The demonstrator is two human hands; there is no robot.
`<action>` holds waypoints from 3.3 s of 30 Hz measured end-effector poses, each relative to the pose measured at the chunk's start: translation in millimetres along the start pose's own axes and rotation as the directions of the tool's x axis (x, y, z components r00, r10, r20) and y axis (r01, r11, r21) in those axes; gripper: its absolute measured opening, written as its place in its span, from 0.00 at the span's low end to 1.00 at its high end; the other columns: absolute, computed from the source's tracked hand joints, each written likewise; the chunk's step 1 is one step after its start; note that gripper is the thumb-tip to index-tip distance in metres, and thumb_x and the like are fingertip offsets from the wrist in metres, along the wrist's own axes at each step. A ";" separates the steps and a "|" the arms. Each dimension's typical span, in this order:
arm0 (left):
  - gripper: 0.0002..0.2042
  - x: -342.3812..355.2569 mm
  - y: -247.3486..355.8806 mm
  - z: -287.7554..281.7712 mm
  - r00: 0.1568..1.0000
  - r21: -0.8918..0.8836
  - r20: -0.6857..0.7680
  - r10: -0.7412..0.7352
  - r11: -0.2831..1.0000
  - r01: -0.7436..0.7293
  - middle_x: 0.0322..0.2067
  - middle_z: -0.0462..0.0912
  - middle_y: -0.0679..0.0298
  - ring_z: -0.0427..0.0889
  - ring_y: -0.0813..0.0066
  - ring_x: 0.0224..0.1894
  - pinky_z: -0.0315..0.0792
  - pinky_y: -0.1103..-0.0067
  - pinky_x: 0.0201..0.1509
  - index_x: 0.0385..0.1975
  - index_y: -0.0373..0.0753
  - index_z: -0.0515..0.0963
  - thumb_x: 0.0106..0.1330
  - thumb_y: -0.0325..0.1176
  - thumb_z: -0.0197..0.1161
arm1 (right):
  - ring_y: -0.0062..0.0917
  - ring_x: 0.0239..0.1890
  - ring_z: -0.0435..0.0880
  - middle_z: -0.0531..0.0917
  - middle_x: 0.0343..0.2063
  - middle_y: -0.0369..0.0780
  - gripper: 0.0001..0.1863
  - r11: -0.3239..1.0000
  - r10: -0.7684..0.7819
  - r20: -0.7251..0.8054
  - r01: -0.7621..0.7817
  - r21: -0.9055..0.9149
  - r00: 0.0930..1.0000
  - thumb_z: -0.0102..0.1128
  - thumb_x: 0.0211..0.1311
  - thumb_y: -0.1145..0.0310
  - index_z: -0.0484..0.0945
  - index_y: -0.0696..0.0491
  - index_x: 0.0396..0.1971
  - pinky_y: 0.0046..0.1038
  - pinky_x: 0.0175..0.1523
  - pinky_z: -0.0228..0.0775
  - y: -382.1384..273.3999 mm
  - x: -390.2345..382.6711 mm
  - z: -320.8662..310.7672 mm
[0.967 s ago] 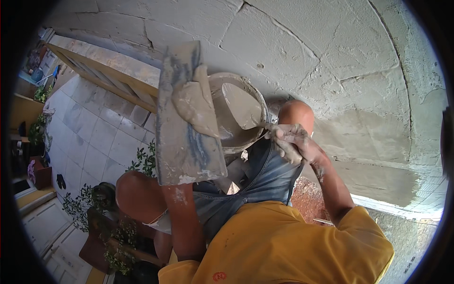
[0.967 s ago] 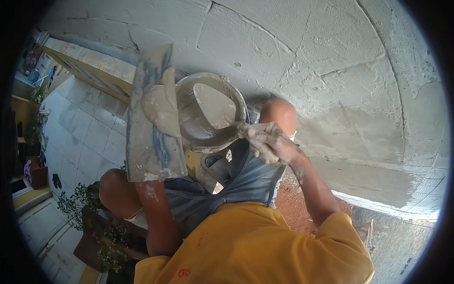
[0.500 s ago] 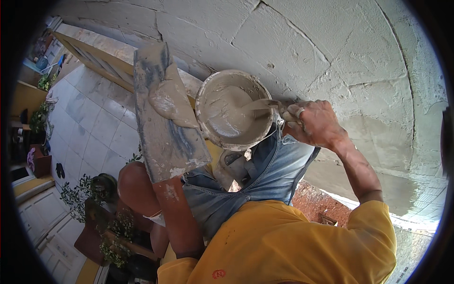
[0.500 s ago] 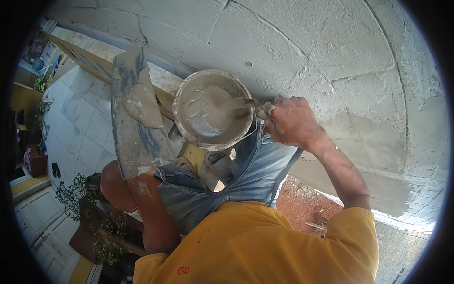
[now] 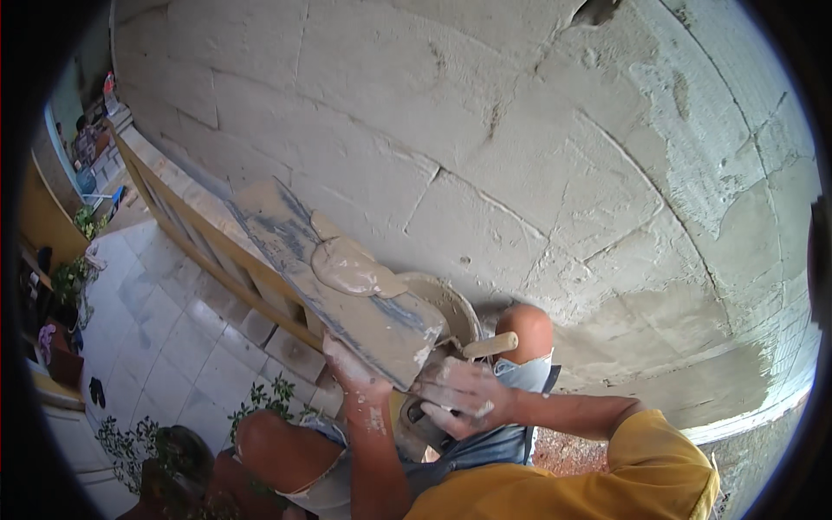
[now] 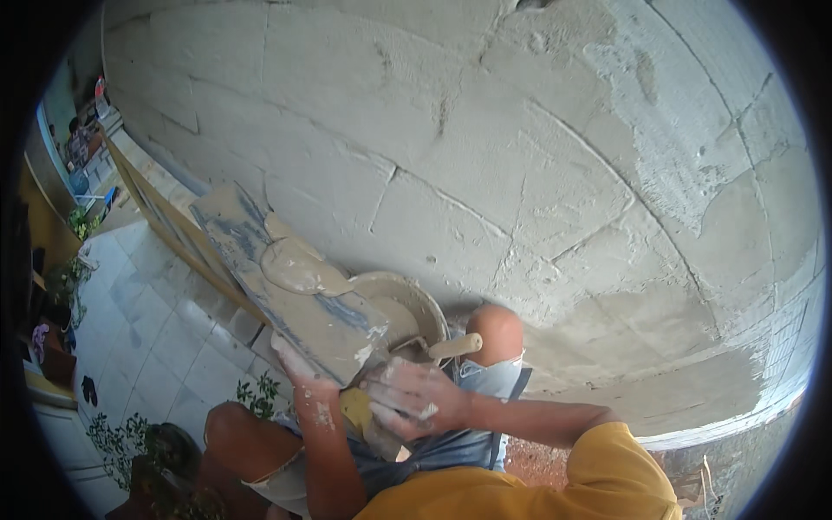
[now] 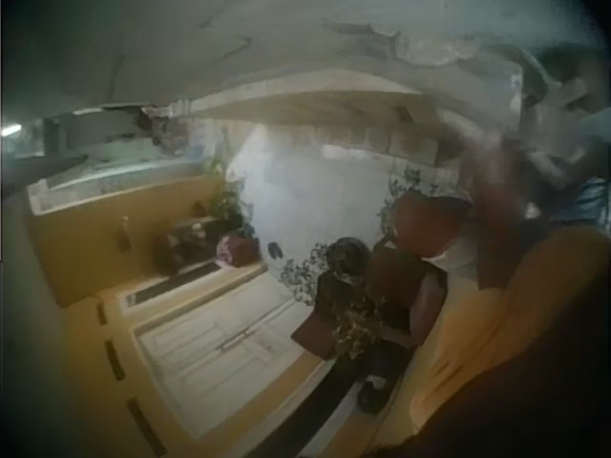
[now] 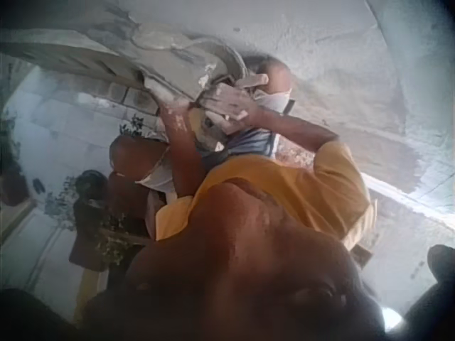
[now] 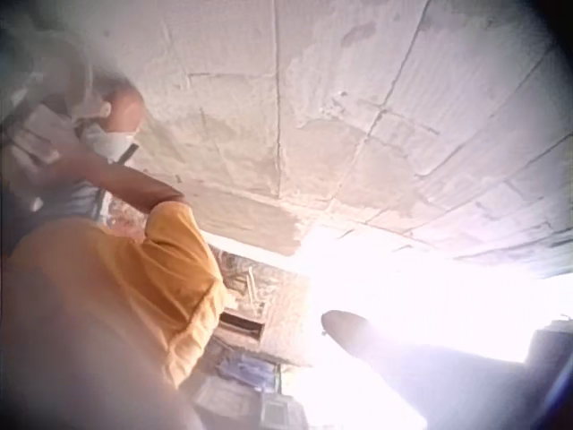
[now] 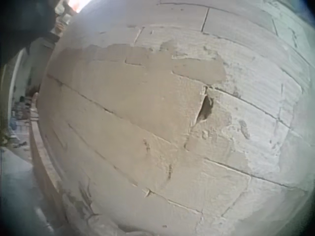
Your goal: Plastering a concrete block wall using a trowel and mortar.
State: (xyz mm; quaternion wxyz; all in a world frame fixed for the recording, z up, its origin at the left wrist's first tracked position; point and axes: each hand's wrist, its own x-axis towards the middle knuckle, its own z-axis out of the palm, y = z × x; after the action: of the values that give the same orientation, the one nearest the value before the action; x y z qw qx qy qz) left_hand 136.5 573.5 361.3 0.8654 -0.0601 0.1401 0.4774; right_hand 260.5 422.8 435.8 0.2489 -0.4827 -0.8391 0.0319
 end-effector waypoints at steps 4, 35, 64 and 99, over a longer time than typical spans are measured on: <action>0.23 16.1 -25.3 68.0 0.987 0.324 0.119 0.109 0.935 -0.142 0.61 0.76 0.59 0.77 0.63 0.61 0.70 0.68 0.69 0.66 0.39 0.70 0.79 0.46 0.51 | 0.46 0.56 0.84 0.81 0.58 0.55 0.30 0.958 -0.130 -0.133 0.090 -0.272 0.983 0.65 0.54 0.76 0.76 0.67 0.61 0.40 0.59 0.79 2.8 31.8 -5.5; 0.19 -34.8 65.6 139.1 0.808 0.414 0.389 0.442 0.699 -0.582 0.62 0.76 0.64 0.78 0.76 0.52 0.70 0.77 0.57 0.66 0.41 0.72 0.81 0.41 0.56 | 0.39 0.18 0.83 0.77 0.13 0.48 0.11 0.248 0.154 -0.342 -0.372 -0.895 0.927 0.55 0.63 0.69 0.78 0.62 0.27 0.41 0.25 0.72 76.2 249.0 -254.9; 0.10 30.8 113.3 21.6 0.934 0.757 0.026 0.356 0.604 -0.251 0.39 0.80 0.68 0.76 0.82 0.37 0.71 0.83 0.43 0.50 0.33 0.79 0.77 0.32 0.60 | 0.47 0.25 0.86 0.83 0.19 0.52 0.21 0.081 -0.154 -0.614 -0.610 -0.788 0.774 0.63 0.61 0.54 0.83 0.56 0.19 0.46 0.33 0.75 23.4 320.4 -385.1; 0.08 19.7 125.5 32.1 0.898 0.652 -0.048 0.438 0.695 -0.304 0.31 0.76 0.71 0.73 0.87 0.29 0.62 0.89 0.27 0.47 0.35 0.80 0.78 0.33 0.61 | 0.29 0.18 0.79 0.81 0.16 0.43 0.28 0.088 0.013 -0.696 -0.694 -0.714 0.718 0.57 0.71 0.45 0.83 0.56 0.24 0.37 0.27 0.72 8.7 237.8 -421.1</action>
State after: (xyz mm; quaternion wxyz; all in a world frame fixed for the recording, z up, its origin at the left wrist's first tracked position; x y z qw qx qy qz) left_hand 46.6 664.5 389.7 0.7011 0.2147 0.3864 0.5595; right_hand 358.7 545.2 893.3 0.0901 -0.7112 -0.4025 -0.5692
